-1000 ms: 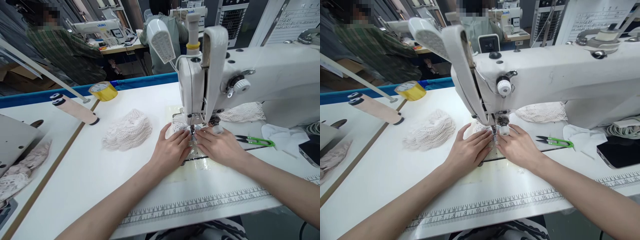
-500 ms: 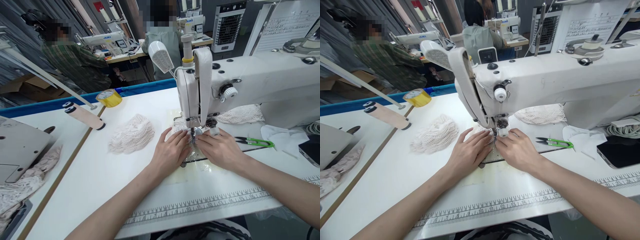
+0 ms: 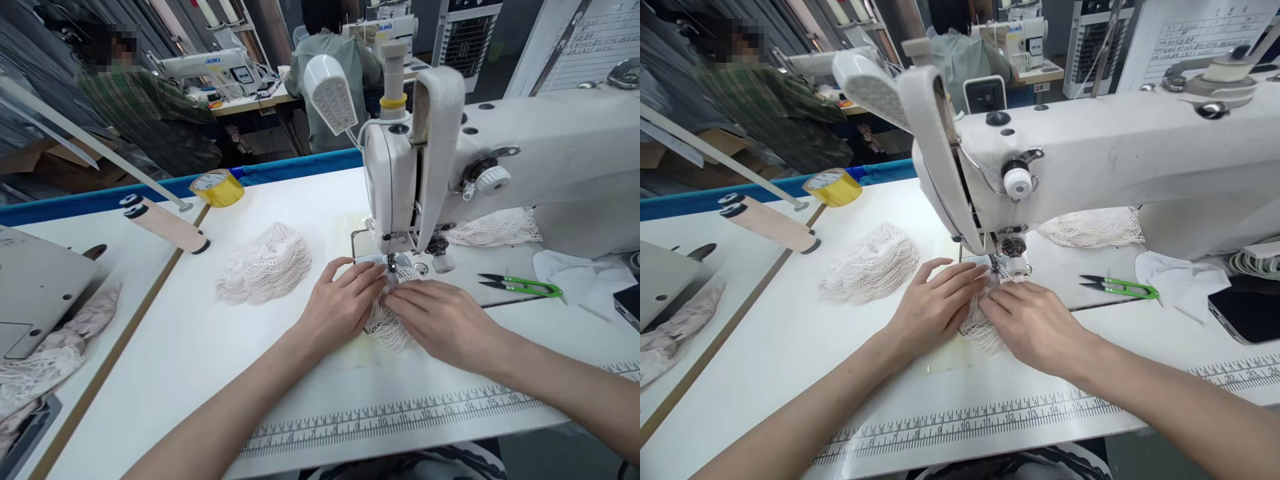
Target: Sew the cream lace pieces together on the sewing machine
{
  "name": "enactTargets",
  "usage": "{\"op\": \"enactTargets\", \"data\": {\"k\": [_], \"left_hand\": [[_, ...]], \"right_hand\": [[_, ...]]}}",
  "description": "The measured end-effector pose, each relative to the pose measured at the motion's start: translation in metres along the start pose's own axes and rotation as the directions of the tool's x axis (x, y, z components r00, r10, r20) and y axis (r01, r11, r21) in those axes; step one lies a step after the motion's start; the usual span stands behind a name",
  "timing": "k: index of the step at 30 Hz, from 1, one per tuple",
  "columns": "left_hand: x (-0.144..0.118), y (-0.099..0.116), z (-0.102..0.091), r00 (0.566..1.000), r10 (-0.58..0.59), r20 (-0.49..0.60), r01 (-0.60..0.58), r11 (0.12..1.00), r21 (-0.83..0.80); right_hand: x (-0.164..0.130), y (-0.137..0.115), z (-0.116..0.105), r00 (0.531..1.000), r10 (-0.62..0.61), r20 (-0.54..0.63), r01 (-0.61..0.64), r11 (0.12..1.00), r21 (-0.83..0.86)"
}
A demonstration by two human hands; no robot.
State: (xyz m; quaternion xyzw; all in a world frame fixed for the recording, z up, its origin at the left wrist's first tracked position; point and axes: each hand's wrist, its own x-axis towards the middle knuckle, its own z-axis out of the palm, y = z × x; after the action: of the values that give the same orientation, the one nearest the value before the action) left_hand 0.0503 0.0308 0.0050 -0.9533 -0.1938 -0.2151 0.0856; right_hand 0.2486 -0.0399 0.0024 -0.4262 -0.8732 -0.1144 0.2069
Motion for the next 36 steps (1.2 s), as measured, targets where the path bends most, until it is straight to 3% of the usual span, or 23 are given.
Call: {"op": "enactTargets", "data": {"k": [5, 10, 16, 26, 36], "left_hand": [[-0.002, -0.002, 0.004, 0.998, -0.04, 0.055, 0.046, 0.993, -0.112], [-0.004, 0.001, 0.004, 0.995, -0.07, 0.075, 0.078, 0.991, -0.106], [-0.006, 0.006, 0.006, 0.997, -0.047, 0.06, 0.051, 0.997, -0.063], [-0.003, 0.026, 0.006, 0.999, -0.013, 0.042, 0.008, 0.992, 0.124], [-0.002, 0.029, 0.006, 0.999, -0.02, 0.047, 0.014, 0.992, 0.127]], "right_hand": [[-0.002, -0.005, -0.001, 0.991, 0.117, 0.064, -0.11, 0.988, -0.104], [-0.003, -0.008, 0.0, 0.992, 0.098, 0.081, -0.087, 0.988, -0.124], [0.0, 0.011, 0.004, 0.966, 0.227, 0.126, -0.2, 0.959, -0.2], [0.003, 0.024, 0.009, 0.976, 0.203, 0.082, -0.183, 0.96, -0.211], [0.003, 0.026, 0.009, 0.987, 0.156, 0.047, -0.142, 0.965, -0.22]]}}
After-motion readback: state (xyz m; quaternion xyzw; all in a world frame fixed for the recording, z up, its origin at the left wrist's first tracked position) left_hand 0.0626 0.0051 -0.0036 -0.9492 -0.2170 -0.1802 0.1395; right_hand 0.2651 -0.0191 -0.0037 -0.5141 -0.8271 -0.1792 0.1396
